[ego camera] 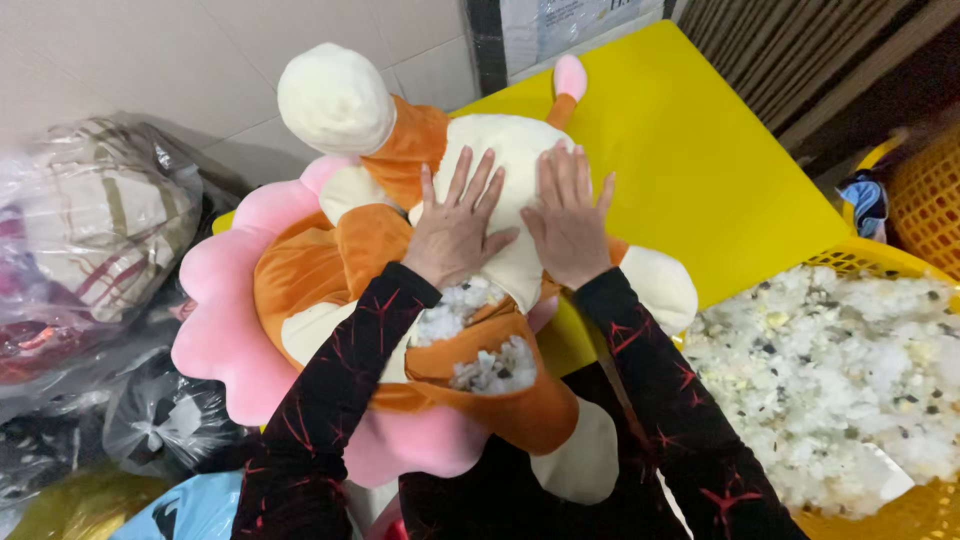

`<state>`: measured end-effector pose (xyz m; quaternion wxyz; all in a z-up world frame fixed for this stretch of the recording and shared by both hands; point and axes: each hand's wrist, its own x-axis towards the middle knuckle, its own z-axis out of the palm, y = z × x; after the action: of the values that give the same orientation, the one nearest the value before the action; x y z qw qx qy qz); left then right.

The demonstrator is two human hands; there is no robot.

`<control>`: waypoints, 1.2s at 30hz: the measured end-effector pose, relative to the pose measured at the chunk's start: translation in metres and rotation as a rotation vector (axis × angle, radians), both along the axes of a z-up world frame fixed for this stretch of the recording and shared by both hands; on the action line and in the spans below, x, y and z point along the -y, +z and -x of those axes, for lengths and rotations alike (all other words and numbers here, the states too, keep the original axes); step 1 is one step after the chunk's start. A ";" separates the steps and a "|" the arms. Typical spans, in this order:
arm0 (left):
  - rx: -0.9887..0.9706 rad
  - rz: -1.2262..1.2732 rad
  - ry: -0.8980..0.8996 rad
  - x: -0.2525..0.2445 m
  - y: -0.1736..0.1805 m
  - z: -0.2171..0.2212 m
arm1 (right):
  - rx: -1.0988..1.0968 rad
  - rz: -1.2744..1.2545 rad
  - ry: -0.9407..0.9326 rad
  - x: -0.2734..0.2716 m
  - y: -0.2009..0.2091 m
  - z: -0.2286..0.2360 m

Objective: The person repeatedly scoops white stuffing from a yellow basket and packs it into the torso of a large orange and white plush toy. They press and smooth the material into the opening to fill the body.

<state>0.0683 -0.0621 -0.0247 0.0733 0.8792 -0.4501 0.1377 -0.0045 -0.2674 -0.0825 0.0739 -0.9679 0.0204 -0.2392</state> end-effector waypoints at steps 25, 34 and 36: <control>0.331 -0.086 -0.004 -0.003 -0.001 0.017 | -0.071 -0.307 -0.008 -0.074 0.045 0.046; 0.333 0.023 -0.048 0.008 0.001 0.017 | 0.203 0.076 -0.230 -0.052 0.015 -0.004; 0.403 0.104 -0.108 0.007 0.010 0.021 | 0.259 0.029 -0.220 -0.051 0.014 -0.011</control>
<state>0.0474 -0.0695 -0.0143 0.0344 0.8036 -0.4944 0.3294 0.0069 -0.2166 -0.0690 0.0351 -0.9220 0.1132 -0.3687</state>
